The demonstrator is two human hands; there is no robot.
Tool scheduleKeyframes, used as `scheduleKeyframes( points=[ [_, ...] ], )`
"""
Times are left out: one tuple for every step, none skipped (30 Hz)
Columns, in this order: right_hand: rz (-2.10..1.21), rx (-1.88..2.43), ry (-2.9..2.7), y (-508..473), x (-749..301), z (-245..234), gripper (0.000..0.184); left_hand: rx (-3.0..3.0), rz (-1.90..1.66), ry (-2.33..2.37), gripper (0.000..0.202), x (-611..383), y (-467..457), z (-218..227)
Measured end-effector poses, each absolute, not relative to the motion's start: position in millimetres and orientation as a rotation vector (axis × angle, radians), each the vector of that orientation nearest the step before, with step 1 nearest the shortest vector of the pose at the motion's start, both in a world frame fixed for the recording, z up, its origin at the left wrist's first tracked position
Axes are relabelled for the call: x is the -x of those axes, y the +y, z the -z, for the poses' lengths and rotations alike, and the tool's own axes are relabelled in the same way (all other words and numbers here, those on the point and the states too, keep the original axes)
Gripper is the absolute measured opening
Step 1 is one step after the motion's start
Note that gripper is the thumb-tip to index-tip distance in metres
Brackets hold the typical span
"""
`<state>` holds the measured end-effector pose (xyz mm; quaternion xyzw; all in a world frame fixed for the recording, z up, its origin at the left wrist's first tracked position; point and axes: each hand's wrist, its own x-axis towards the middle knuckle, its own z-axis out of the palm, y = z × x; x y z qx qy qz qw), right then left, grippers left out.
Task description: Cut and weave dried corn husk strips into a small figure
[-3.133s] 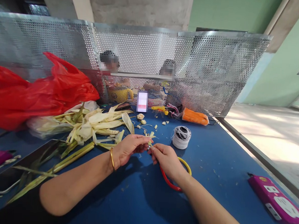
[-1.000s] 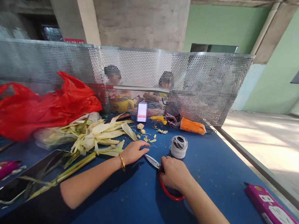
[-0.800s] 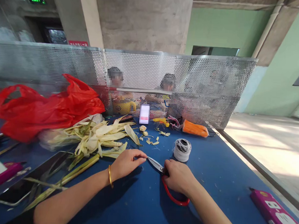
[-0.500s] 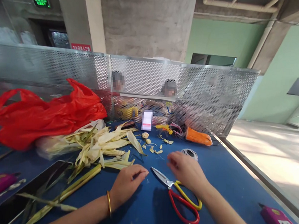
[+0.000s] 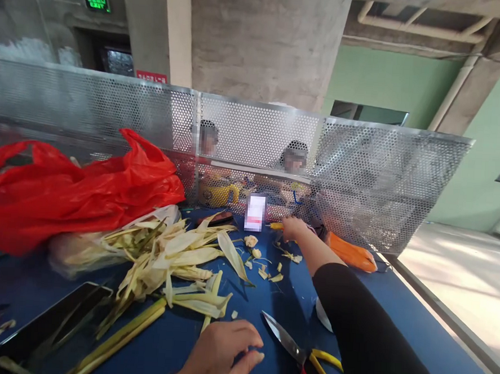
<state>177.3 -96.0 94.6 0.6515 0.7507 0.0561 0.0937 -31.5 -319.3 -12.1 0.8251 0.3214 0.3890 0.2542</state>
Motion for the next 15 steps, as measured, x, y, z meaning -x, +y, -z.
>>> scheduleKeyframes(
  points=[
    [-0.146,-1.918,2.206,-89,-177,-92,0.033,-2.250,-1.090,0.845,0.010,31,-318,15],
    [-0.127,-1.904,2.185,-83,-177,-89,0.032,-2.258,-1.122,0.815,0.010,30,-317,19],
    [-0.109,-1.890,2.168,-77,-178,-87,0.032,-2.265,-1.150,0.784,0.010,29,-316,22],
    [-0.091,-1.879,2.154,-71,-179,-86,0.032,-2.266,-1.170,0.759,0.009,28,-314,24],
    [-0.070,-1.869,2.142,-66,-180,-84,0.032,-2.260,-1.186,0.746,0.009,27,-313,27],
    [-0.045,-1.860,2.133,-62,-180,-83,0.032,-2.246,-1.196,0.744,0.009,26,-312,29],
    [-0.015,-1.852,2.127,-58,-181,-83,0.032,-2.229,-1.198,0.746,0.008,25,-311,30],
    [0.017,-1.843,2.125,-54,-182,-82,0.032,-2.211,-1.192,0.750,0.008,25,-310,31],
    [0.047,-1.835,2.129,-51,-182,-81,0.032,-2.196,-1.183,0.747,0.008,25,-309,32],
    [0.072,-1.826,2.141,-48,-182,-81,0.032,-2.183,-1.172,0.744,0.009,25,-308,32],
    [0.092,-1.819,2.160,-46,-182,-80,0.033,-2.175,-1.158,0.736,0.010,25,-307,32],
    [0.106,-1.813,2.184,-44,-182,-79,0.033,-2.169,-1.143,0.726,0.010,25,-306,32],
    [0.119,-1.808,2.211,-42,-183,-77,0.033,-2.166,-1.132,0.715,0.011,26,-306,32],
    [0.132,-1.804,2.237,-40,-183,-76,0.033,-2.163,-1.122,0.711,0.011,26,-305,32],
    [0.146,-1.801,2.262,-39,-184,-74,0.033,-2.161,-1.113,0.713,0.011,26,-306,31]
  ],
)
